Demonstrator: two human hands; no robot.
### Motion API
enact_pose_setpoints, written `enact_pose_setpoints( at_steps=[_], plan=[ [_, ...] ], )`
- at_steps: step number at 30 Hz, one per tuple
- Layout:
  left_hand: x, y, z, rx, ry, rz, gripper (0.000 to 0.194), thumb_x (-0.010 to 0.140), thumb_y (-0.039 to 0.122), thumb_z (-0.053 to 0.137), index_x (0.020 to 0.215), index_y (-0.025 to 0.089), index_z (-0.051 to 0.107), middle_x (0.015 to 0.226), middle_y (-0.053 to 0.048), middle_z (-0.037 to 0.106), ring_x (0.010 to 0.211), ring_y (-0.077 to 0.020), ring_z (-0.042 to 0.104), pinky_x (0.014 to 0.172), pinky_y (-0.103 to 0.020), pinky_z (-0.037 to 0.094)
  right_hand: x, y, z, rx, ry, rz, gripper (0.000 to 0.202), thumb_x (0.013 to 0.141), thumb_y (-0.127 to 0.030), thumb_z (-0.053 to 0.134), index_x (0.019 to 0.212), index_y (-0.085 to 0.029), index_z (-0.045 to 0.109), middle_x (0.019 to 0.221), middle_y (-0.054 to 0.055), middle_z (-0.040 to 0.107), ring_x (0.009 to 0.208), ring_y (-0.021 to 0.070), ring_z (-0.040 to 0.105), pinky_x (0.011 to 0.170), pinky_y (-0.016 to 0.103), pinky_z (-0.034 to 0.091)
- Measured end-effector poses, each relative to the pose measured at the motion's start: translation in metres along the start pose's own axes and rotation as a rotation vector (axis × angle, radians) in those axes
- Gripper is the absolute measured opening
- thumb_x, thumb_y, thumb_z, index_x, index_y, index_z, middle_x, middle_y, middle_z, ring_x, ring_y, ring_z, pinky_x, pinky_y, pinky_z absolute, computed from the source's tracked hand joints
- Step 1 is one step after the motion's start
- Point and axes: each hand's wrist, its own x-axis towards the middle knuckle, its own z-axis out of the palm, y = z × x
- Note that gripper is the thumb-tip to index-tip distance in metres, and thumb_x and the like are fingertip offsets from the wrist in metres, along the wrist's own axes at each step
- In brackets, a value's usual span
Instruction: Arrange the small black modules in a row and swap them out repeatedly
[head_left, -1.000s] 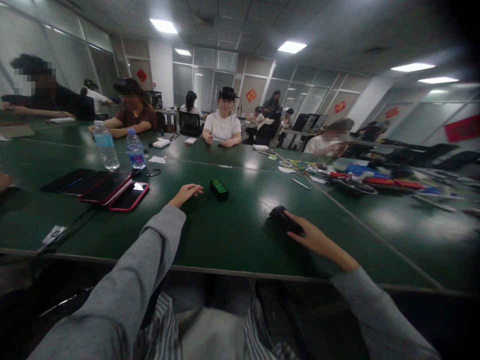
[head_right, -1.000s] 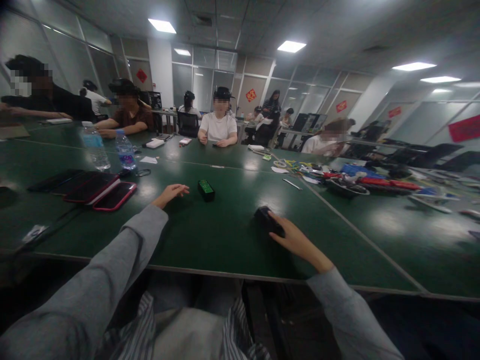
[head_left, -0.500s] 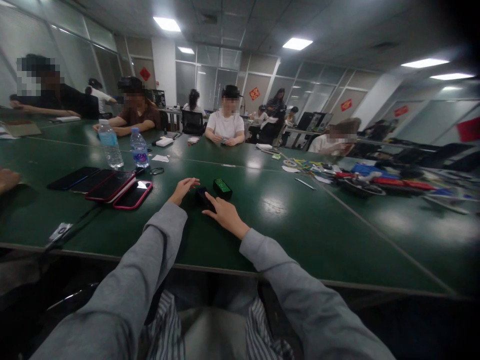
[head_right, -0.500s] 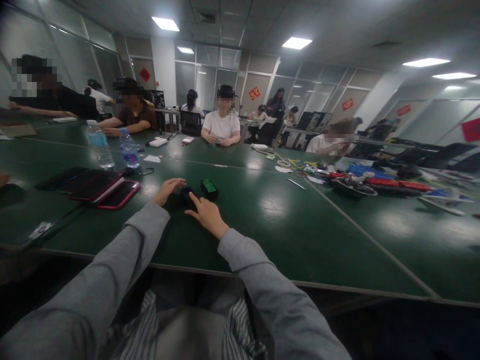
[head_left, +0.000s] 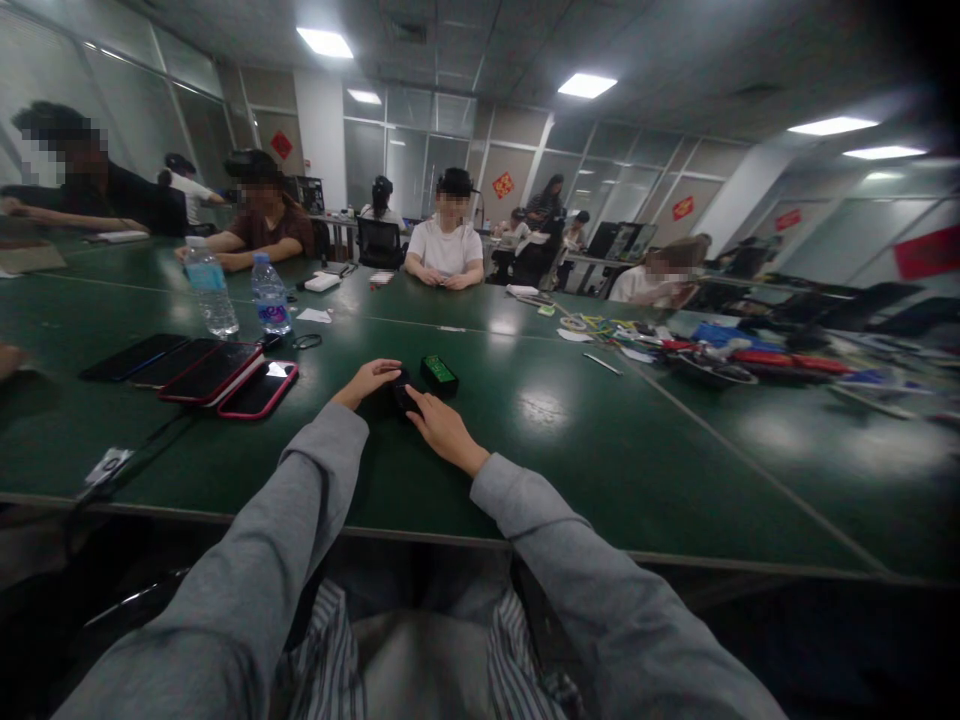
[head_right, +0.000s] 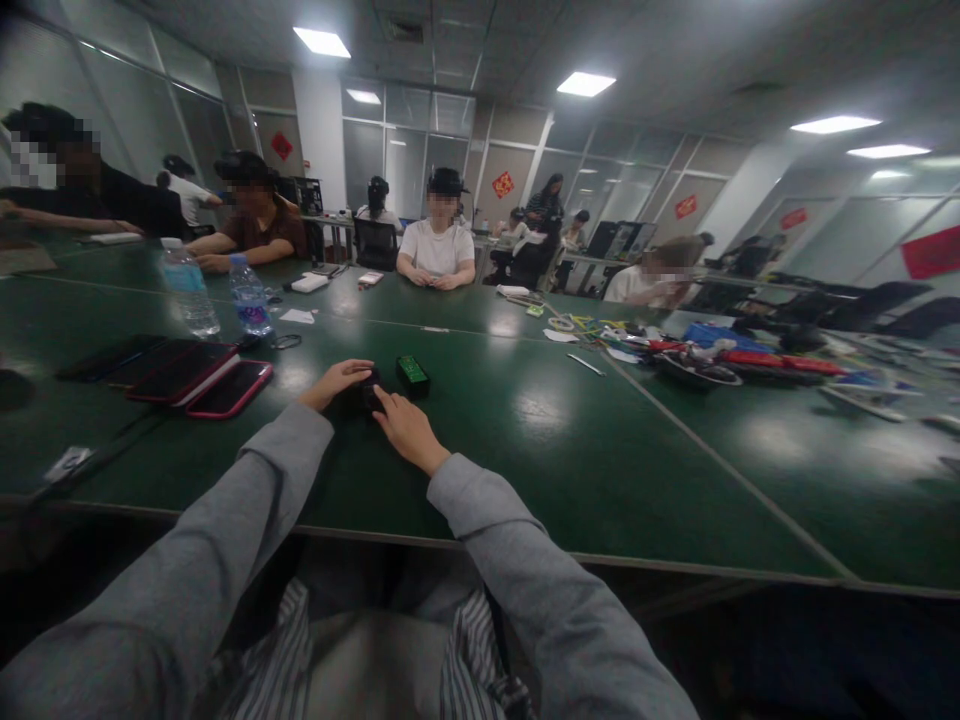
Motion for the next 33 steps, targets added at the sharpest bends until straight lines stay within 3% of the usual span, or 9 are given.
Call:
enact_pose_setpoints(
  at_steps=[5, 13, 22, 29, 33],
  plan=[
    [0.008, -0.007, -0.001, -0.002, 0.056, 0.013, 0.053, 0.059, 0.045, 0.083, 0.099, 0.013, 0.069, 0.104, -0.012, 0.072, 0.104, -0.0258, 0.064, 0.097, -0.044, 0.046, -0.002, -0.002, -0.001, 0.021, 0.015, -0.023, 0.049, 0.102, -0.037, 0.036, 0.148, -0.021, 0.035, 0.130, 0.011, 0.057, 0.122, 0.0229, 0.053, 0.103, 0.042, 0.046],
    [0.012, -0.015, -0.006, 0.057, 0.188, 0.067, 0.038, 0.070, 0.041, 0.072, 0.097, 0.014, 0.069, 0.104, -0.011, 0.071, 0.100, -0.0231, 0.065, 0.095, -0.041, 0.048, -0.001, -0.002, -0.006, 0.028, 0.047, -0.042, 0.043, 0.102, -0.036, 0.035, 0.142, -0.022, 0.042, 0.119, 0.009, 0.060, 0.108, 0.0210, 0.057, 0.096, 0.040, 0.049],
    [0.009, -0.012, -0.004, 0.081, 0.125, 0.070, 0.043, 0.069, 0.040, 0.074, 0.102, 0.014, 0.069, 0.103, -0.010, 0.070, 0.100, -0.0230, 0.064, 0.097, -0.042, 0.046, 0.000, -0.003, -0.011, -0.001, 0.077, -0.045, 0.040, 0.102, -0.034, 0.035, 0.137, -0.022, 0.047, 0.115, 0.010, 0.056, 0.107, 0.0224, 0.054, 0.093, 0.039, 0.048],
    [0.011, -0.016, -0.005, 0.083, 0.114, 0.067, 0.044, 0.071, 0.040, 0.071, 0.106, 0.014, 0.067, 0.101, -0.010, 0.070, 0.097, -0.0225, 0.064, 0.093, -0.040, 0.047, 0.009, 0.026, -0.014, -0.042, 0.292, 0.170, 0.044, 0.097, -0.036, 0.042, 0.139, -0.021, 0.046, 0.135, 0.016, 0.042, 0.124, 0.0315, 0.041, 0.101, 0.052, 0.041],
    [0.012, -0.016, -0.004, 0.098, 0.126, 0.065, 0.042, 0.073, 0.040, 0.070, 0.106, 0.014, 0.068, 0.100, -0.009, 0.070, 0.096, -0.0226, 0.064, 0.092, -0.040, 0.048, 0.016, 0.054, -0.002, 0.008, 0.255, 0.308, 0.060, 0.093, -0.043, 0.051, 0.144, -0.013, 0.038, 0.139, 0.021, 0.039, 0.129, 0.0347, 0.038, 0.106, 0.055, 0.037]
  ],
)
